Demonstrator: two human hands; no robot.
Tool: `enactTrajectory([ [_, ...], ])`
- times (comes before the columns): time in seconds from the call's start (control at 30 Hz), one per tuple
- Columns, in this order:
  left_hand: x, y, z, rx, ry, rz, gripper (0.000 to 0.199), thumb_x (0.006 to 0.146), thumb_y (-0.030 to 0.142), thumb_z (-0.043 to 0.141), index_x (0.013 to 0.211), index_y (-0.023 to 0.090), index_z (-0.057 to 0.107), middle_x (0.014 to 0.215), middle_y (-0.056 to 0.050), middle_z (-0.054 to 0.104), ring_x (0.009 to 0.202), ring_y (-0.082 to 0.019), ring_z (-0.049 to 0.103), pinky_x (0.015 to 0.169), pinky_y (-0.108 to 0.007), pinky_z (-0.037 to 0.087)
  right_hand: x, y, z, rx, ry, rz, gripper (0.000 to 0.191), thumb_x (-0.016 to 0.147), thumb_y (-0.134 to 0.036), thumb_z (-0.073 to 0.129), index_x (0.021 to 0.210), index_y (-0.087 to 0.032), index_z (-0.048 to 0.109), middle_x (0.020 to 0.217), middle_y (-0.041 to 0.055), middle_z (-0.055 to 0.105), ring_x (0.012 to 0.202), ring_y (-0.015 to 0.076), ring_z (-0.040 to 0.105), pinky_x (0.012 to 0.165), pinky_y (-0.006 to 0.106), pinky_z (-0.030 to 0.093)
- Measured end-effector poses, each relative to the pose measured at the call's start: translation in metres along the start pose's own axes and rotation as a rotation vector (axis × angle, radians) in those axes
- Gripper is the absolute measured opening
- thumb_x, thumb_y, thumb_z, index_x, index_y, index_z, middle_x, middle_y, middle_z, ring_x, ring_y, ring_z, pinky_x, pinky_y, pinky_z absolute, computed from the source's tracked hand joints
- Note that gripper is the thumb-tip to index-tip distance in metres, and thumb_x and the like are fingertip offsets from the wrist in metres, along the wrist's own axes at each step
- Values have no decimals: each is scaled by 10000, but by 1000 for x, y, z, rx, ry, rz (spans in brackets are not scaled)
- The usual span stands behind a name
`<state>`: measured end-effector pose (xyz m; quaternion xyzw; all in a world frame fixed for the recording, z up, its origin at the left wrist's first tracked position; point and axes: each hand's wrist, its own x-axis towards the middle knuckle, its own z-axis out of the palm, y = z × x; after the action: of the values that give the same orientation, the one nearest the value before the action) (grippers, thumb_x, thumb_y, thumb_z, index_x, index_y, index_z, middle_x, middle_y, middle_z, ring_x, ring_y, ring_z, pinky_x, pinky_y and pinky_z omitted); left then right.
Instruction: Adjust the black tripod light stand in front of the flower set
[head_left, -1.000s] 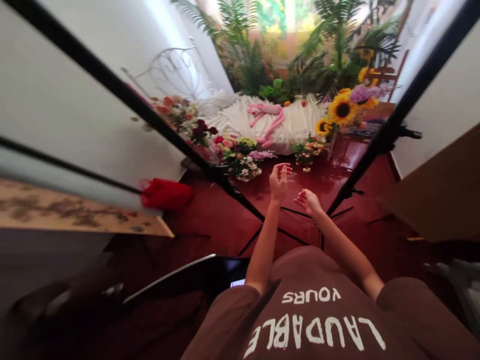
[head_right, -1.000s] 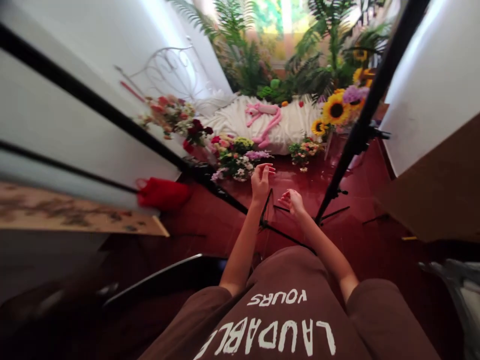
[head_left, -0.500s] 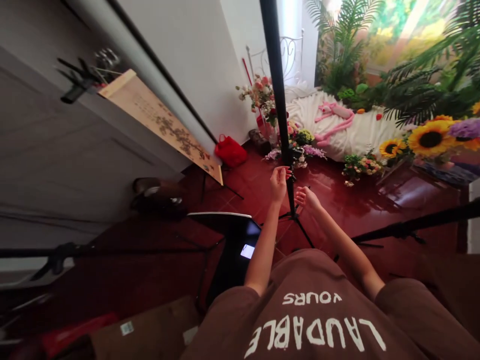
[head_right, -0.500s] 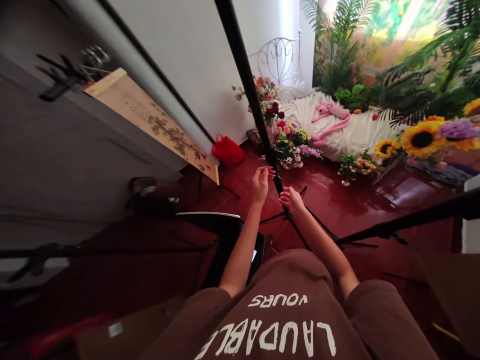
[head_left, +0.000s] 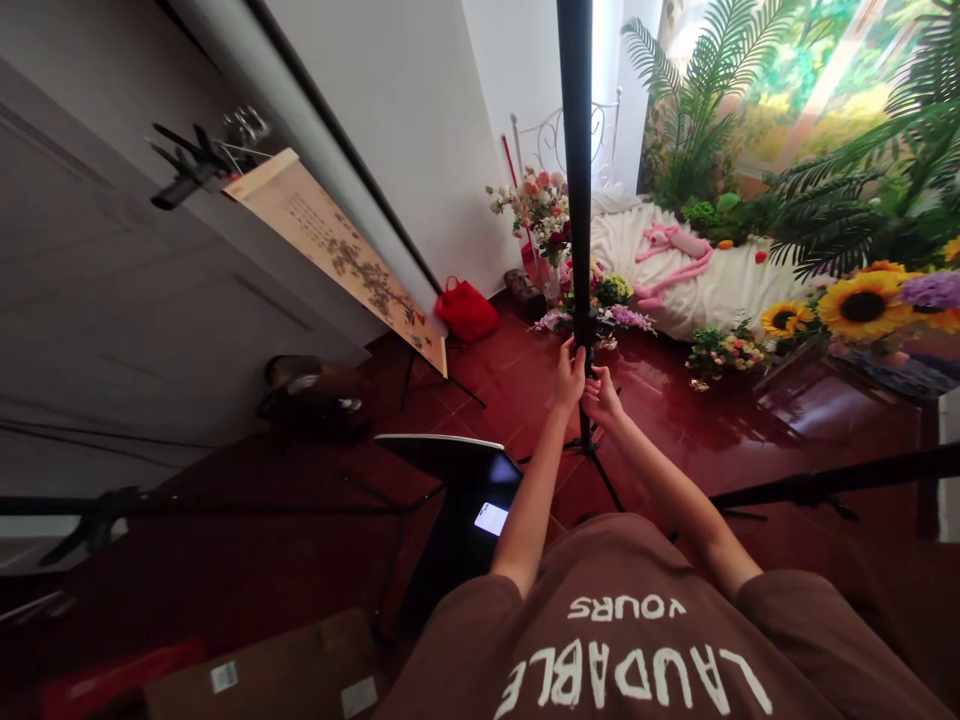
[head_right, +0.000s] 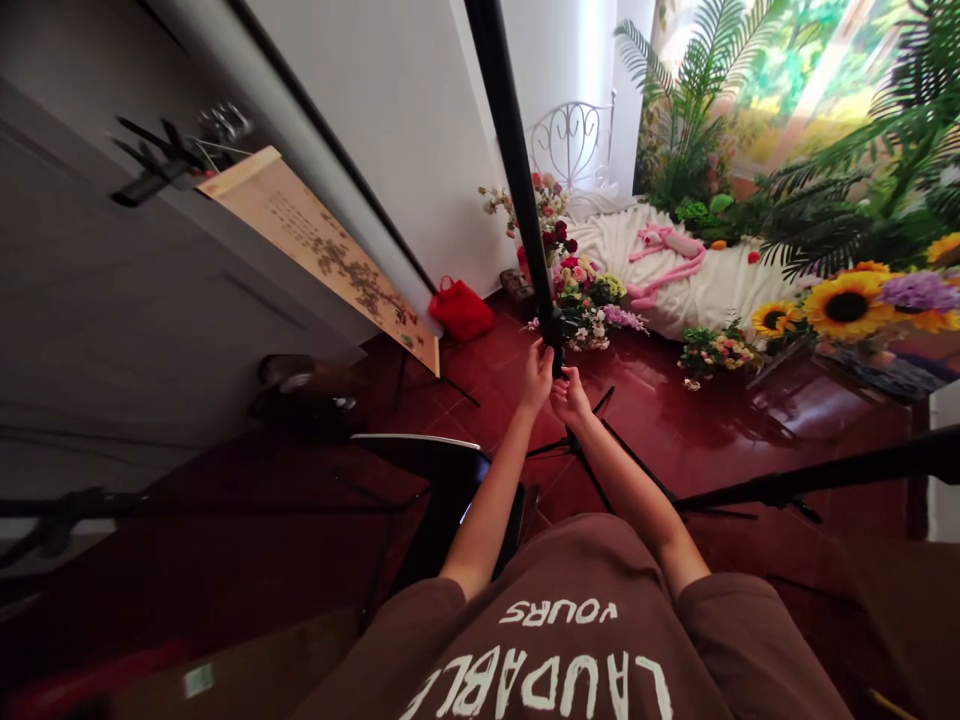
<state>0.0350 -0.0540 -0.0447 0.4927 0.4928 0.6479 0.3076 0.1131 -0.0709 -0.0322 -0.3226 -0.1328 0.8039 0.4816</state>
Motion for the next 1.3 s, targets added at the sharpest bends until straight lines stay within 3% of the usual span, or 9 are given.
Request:
enactTrajectory([
  [0.1, 4, -3, 1, 49, 0, 20, 556, 882, 656, 403, 1178, 211, 555, 1152, -130, 641, 1062, -200, 631, 940, -363, 497, 8, 5, -3, -38, 2, -32, 399, 833, -311, 584, 556, -226, 310, 430, -114, 296, 345, 28, 264, 334, 106, 262],
  [0.17, 7, -8, 1, 69, -4, 23, 573, 870, 676, 397, 1160, 215, 572, 1138, -132, 645, 1087, -211, 622, 968, -375, 481, 10, 4, -8, -190, 19, -119, 329, 786, -284, 600, 576, -224, 353, 440, -111, 346, 356, 33, 288, 354, 123, 265],
  [0.3, 12, -20, 0, 61, -47, 8, 587, 850, 702, 407, 1139, 225, 590, 1081, -121, 656, 1088, -218, 615, 978, -386, 464, 8, -16, -20, -780, -77, -386, 173, 678, -256, 637, 636, -213, 474, 476, -96, 440, 420, 64, 370, 428, 177, 280],
  [0.43, 13, -28, 2, 73, -45, -11, 588, 859, 695, 396, 1120, 206, 595, 949, -93, 655, 922, -205, 638, 867, -359, 500, 4, -48, -19, -1446, -183, -581, 260, 615, -193, 668, 531, -194, 422, 487, -80, 372, 503, 75, 327, 511, 223, 204],
  [0.57, 13, -25, 6, 92, -11, 10, 586, 859, 705, 372, 1047, 196, 593, 939, -86, 646, 858, -185, 628, 812, -330, 500, 4, -59, -12, -1794, -200, -671, 270, 636, -172, 668, 523, -192, 423, 526, -47, 432, 532, 97, 332, 550, 265, 164],
  [0.73, 21, -12, 8, 96, 32, 79, 541, 862, 707, 364, 971, 214, 556, 911, -70, 636, 830, -170, 610, 796, -309, 476, 8, -54, -13, -1830, -179, -697, 203, 677, -200, 660, 546, -208, 506, 559, -16, 528, 549, 124, 415, 555, 260, 187],
  [0.87, 25, -5, 10, 81, -1, 90, 526, 861, 712, 364, 937, 215, 522, 828, -42, 614, 748, -152, 596, 733, -284, 469, 9, -55, -15, -1852, -181, -671, 161, 671, -196, 660, 568, -208, 536, 576, -13, 550, 558, 128, 437, 558, 259, 197],
  [1.1, 46, 30, 19, 13, 40, 138, 496, 872, 702, 354, 907, 233, 511, 730, -12, 549, 667, -127, 545, 670, -260, 460, 8, -60, -12, -1887, -217, -663, 265, 680, -178, 634, 553, -194, 402, 528, -49, 415, 518, 94, 286, 537, 269, 155],
  [1.3, 70, 67, 19, -92, -16, 165, 561, 835, 748, 343, 897, 222, 527, 701, -10, 540, 611, -120, 526, 600, -267, 456, 11, -58, -18, -1607, -240, -605, 319, 658, -163, 653, 525, -189, 364, 482, -84, 356, 483, 59, 294, 495, 222, 181],
])
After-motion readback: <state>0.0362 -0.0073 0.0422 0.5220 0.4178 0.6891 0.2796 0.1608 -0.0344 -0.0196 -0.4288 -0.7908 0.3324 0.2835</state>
